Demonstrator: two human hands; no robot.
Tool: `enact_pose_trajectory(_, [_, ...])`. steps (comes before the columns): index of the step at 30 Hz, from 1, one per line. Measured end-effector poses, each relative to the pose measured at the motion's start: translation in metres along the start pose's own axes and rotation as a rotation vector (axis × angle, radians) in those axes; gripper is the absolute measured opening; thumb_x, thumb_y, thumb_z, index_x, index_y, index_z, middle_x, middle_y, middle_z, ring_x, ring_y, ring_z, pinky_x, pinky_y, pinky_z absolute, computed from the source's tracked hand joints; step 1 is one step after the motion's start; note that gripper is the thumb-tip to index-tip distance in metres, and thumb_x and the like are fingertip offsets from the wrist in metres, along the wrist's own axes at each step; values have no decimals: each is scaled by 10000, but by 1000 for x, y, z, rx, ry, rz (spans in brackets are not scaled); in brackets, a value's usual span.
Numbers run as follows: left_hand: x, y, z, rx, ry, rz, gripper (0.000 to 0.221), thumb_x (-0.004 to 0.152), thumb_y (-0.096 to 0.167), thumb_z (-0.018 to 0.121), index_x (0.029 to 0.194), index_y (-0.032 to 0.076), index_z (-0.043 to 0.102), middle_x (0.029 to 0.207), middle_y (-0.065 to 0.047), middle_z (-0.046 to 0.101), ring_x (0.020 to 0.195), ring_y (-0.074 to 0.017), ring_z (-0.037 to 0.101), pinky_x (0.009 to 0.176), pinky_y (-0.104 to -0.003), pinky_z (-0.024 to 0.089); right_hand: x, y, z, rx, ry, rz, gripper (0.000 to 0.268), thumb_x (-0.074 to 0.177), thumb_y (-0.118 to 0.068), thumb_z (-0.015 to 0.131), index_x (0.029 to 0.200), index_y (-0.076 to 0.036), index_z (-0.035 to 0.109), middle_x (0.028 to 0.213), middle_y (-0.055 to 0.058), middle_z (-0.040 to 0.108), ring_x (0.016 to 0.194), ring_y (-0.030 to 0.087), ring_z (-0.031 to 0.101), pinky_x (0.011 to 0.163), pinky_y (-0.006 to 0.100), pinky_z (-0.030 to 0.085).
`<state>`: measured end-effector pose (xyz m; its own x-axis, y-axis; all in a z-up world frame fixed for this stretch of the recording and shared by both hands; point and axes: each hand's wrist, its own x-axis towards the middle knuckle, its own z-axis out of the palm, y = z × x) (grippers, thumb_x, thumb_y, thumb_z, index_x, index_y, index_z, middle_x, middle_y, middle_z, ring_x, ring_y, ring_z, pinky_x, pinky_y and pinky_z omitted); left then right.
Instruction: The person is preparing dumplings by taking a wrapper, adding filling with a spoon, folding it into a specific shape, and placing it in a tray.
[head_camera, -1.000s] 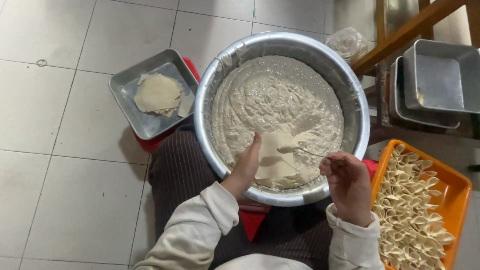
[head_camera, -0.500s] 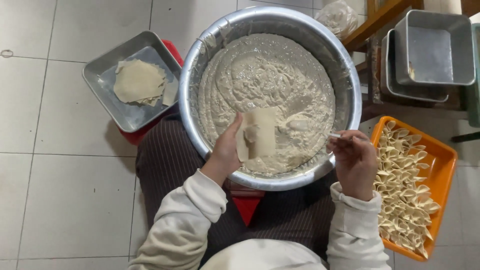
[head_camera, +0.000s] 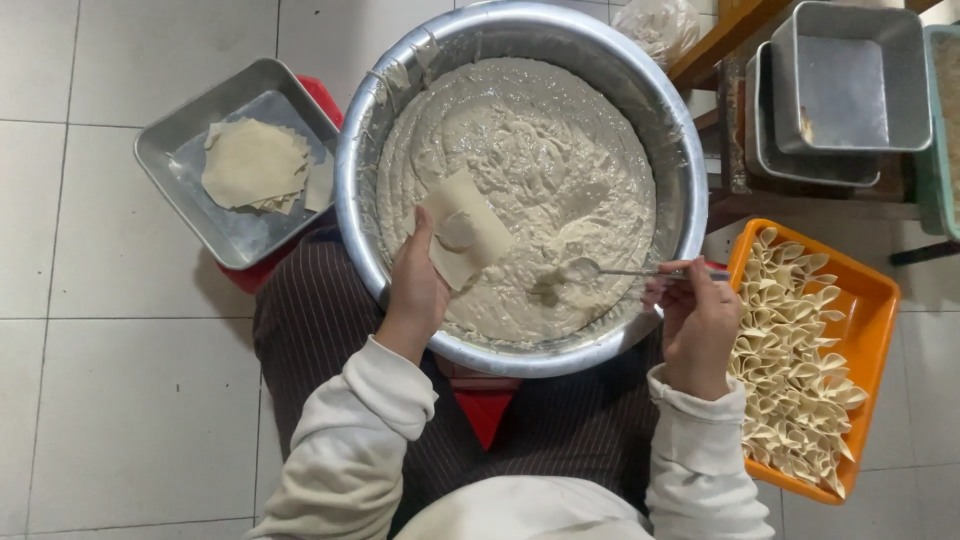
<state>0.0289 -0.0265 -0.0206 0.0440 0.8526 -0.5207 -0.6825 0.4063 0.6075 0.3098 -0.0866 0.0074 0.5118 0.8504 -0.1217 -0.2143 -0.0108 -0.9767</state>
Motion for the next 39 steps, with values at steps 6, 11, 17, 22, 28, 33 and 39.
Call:
enact_pose_trajectory(6, [-7,-9,11,110,-35,-100,581,1021,494,518,1351,23,594,1355,-214,660,1259,-339,630,1116,-537,482,3,-7,-8,240,20,201,336,1103,-312,555,954,-49,701,760,84,693,668,131,641,602,205,543])
enact_pose_trajectory(11, [-2,-30,3,214,-178,-227,570,1035,533,501,1330,59,617,1324,-216,679,1234,-340,654,1074,-529,519,-9,-9,6,224,-140,172,355,1116,-323,533,1002,-39,714,824,103,716,730,164,672,652,229,569])
enact_pose_trajectory(17, [-8,-36,8,174,-285,-300,581,1074,505,449,1400,39,571,1382,-209,637,1261,-365,624,1074,-540,506,-9,10,8,47,-357,30,291,1051,-169,516,972,74,654,863,257,674,746,316,697,662,384,598])
enact_pose_trajectory(22, [4,-42,-2,42,-300,-358,635,1080,543,411,1460,46,521,1402,-211,617,1297,-390,582,1070,-564,489,-4,10,-5,20,-425,-26,244,997,-108,517,937,92,643,847,286,652,731,367,700,655,426,593])
enact_pose_trajectory(28, [17,-25,-4,-127,-98,-354,393,1042,396,524,1282,113,653,1092,-95,738,1022,-259,699,866,-446,566,-4,-19,-29,69,-263,-60,184,865,-93,532,894,-14,696,903,137,677,796,250,664,745,291,583])
enact_pose_trajectory(33, [-11,7,14,-169,-277,-276,616,1043,467,445,1510,67,475,1470,-213,559,1376,-421,495,1121,-575,431,-5,-1,-51,-887,-589,-353,230,960,-112,611,1092,-88,798,995,141,753,1006,363,642,936,441,476])
enact_pose_trajectory(39, [-13,-13,11,-150,-303,-367,602,1041,479,439,1516,111,479,1505,-181,542,1339,-405,540,1147,-572,428,-33,-5,-14,-1041,-450,-757,576,861,-160,813,1409,-101,645,1213,168,548,1170,386,492,1022,458,410])
